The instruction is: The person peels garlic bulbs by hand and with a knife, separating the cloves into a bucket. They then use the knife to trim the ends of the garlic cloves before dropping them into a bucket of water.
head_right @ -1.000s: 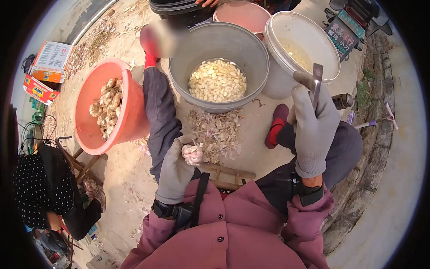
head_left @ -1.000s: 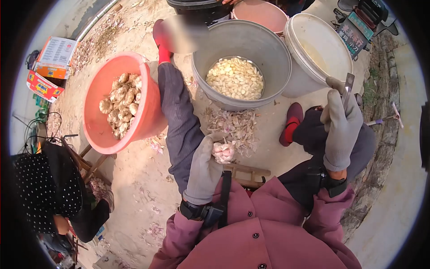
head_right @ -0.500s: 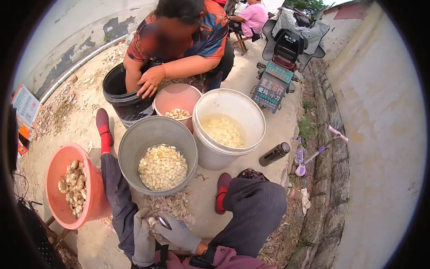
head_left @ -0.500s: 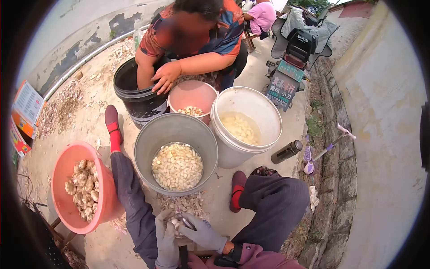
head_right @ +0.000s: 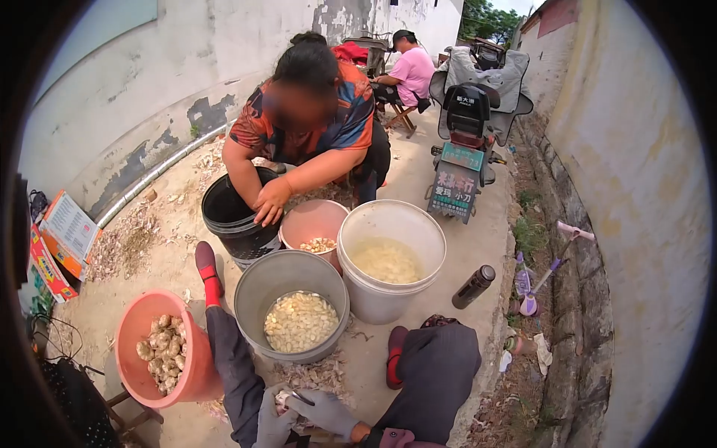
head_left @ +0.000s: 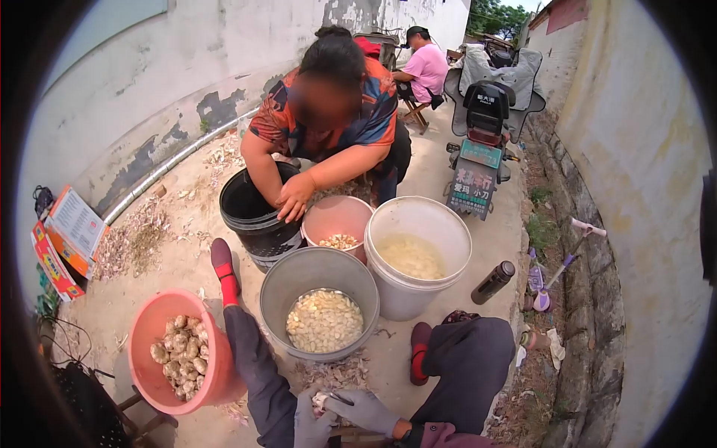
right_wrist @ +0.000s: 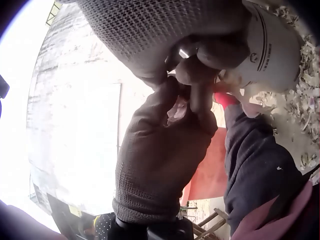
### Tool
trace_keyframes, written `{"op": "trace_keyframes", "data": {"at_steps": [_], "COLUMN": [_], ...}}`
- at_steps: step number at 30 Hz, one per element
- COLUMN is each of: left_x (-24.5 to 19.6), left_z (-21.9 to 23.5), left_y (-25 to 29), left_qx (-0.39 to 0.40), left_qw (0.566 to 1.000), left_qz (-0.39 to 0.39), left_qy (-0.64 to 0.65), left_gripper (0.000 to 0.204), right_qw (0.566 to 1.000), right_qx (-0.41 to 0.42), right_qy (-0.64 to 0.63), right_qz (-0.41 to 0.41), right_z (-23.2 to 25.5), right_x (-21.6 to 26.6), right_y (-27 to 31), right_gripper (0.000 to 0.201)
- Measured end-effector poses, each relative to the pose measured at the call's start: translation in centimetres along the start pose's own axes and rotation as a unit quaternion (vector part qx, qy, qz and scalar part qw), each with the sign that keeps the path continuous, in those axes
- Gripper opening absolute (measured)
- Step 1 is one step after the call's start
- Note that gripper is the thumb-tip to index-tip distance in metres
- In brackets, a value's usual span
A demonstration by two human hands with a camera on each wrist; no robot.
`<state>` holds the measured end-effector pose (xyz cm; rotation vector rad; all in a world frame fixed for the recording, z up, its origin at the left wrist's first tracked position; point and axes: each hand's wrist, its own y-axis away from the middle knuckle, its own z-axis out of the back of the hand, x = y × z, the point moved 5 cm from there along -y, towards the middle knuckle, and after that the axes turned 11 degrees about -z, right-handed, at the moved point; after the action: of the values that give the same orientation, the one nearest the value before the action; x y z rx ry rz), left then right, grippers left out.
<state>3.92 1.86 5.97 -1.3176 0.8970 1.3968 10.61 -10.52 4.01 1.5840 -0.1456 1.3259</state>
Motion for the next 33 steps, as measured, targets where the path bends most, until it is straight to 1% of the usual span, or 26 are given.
{"op": "trace_keyframes", "data": {"at_steps": [1,2,3,4,5,6,8,9,11,12,14,15,16,17,18,20,21,23,24,26,27,29,32,33], "left_x": [0.0,0.0,-0.7,-2.2,-3.5,-3.1,-3.0,-3.1,-6.2,-6.3,-7.1,-6.3,-4.9,-4.8,-4.9,-5.3,-5.7,-6.1,-6.1,-6.9,-7.4,-8.8,-9.3,-10.1], "left_z": [-0.1,-0.4,-0.4,-0.3,-0.2,0.0,0.7,0.8,0.2,0.2,0.3,0.2,0.1,0.0,-0.1,-0.3,-0.4,-0.6,-0.6,-0.7,-0.7,-1.0,-0.9,-0.9], "left_y": [0.4,1.1,1.1,0.6,0.6,0.8,0.9,1.5,1.3,1.4,1.3,1.2,1.2,1.4,1.6,1.6,1.9,2.1,1.9,1.9,2.2,2.0,2.1,2.2], "left_qx": [0.007,0.013,0.012,0.022,0.032,0.031,0.054,0.053,0.01,0.007,0.023,0.024,0.024,0.023,0.021,0.024,0.024,0.038,0.037,0.043,0.037,0.033,0.04,0.031], "left_qw": [0.989,0.956,0.957,0.985,0.997,0.997,0.995,0.995,1.0,1.0,0.977,0.976,0.979,0.982,0.982,0.992,0.993,0.995,0.995,0.989,0.989,0.986,0.985,0.982], "left_qz": [0.105,0.211,0.21,0.097,-0.016,-0.016,-0.013,-0.013,-0.02,-0.024,-0.144,-0.145,-0.14,-0.133,-0.132,-0.097,-0.092,-0.037,-0.037,-0.098,-0.093,-0.11,-0.122,-0.127], "left_qy": [0.102,0.201,0.198,0.138,0.075,0.071,-0.084,-0.089,-0.016,-0.019,-0.156,-0.158,-0.147,-0.135,-0.135,-0.073,-0.074,-0.082,-0.085,-0.105,-0.11,-0.124,-0.117,-0.138], "left_gripper": [0.052,0.051,0.051,0.047,0.044,0.044,0.046,0.046,0.042,0.042,0.038,0.038,0.037,0.037,0.037,0.037,0.037,0.035,0.035,0.032,0.032,0.032,0.032,0.032], "right_qw": [0.996,0.986,0.986,0.989,0.99,0.99,0.99,0.99,0.993,0.993,0.998,0.998,0.995,0.99,0.991,0.992,0.993,0.987,0.986,0.983,0.983,0.975,0.972,0.971], "right_qx": [-0.009,-0.019,-0.017,-0.042,-0.067,-0.064,-0.045,-0.042,-0.045,-0.044,-0.025,-0.025,-0.025,-0.023,-0.022,-0.036,-0.033,0.004,0.006,0.036,0.045,0.007,0.013,0.018], "right_qy": [0.077,0.153,0.15,0.113,0.075,0.072,0.022,0.018,0.016,0.016,-0.011,-0.013,-0.059,-0.104,-0.103,-0.031,-0.032,-0.071,-0.072,-0.138,-0.137,-0.127,-0.135,-0.145], "right_qz": [0.034,0.065,0.068,0.087,0.104,0.106,0.132,0.134,0.107,0.112,0.049,0.052,0.071,0.088,0.087,0.117,0.113,0.145,0.148,0.115,0.114,0.18,0.191,0.187], "right_z": [0.6,0.8,0.8,1.0,1.0,0.6,0.0,-0.4,-0.5,-0.4,-0.4,-0.7,-0.7,-0.7,-0.7,-0.3,-0.4,-0.4,-0.2,0.1,-0.1,0.2,0.1,-0.1], "right_x": [1.3,2.4,3.0,3.7,3.9,3.6,2.9,2.6,2.4,2.8,3.0,2.8,2.6,2.8,2.9,3.8,3.4,3.6,3.9,4.0,4.1,4.9,4.7,4.6], "right_y": [0.7,1.4,2.0,2.7,3.4,3.5,3.2,3.2,3.4,3.7,4.2,4.1,3.7,3.9,4.3,5.0,4.9,4.5,4.8,5.6,5.9,6.6,6.3,6.2], "right_gripper": [0.044,0.045,0.045,0.046,0.047,0.047,0.051,0.051,0.053,0.053,0.046,0.046,0.043,0.041,0.041,0.035,0.035,0.03,0.03,0.033,0.033,0.031,0.03,0.027]}}
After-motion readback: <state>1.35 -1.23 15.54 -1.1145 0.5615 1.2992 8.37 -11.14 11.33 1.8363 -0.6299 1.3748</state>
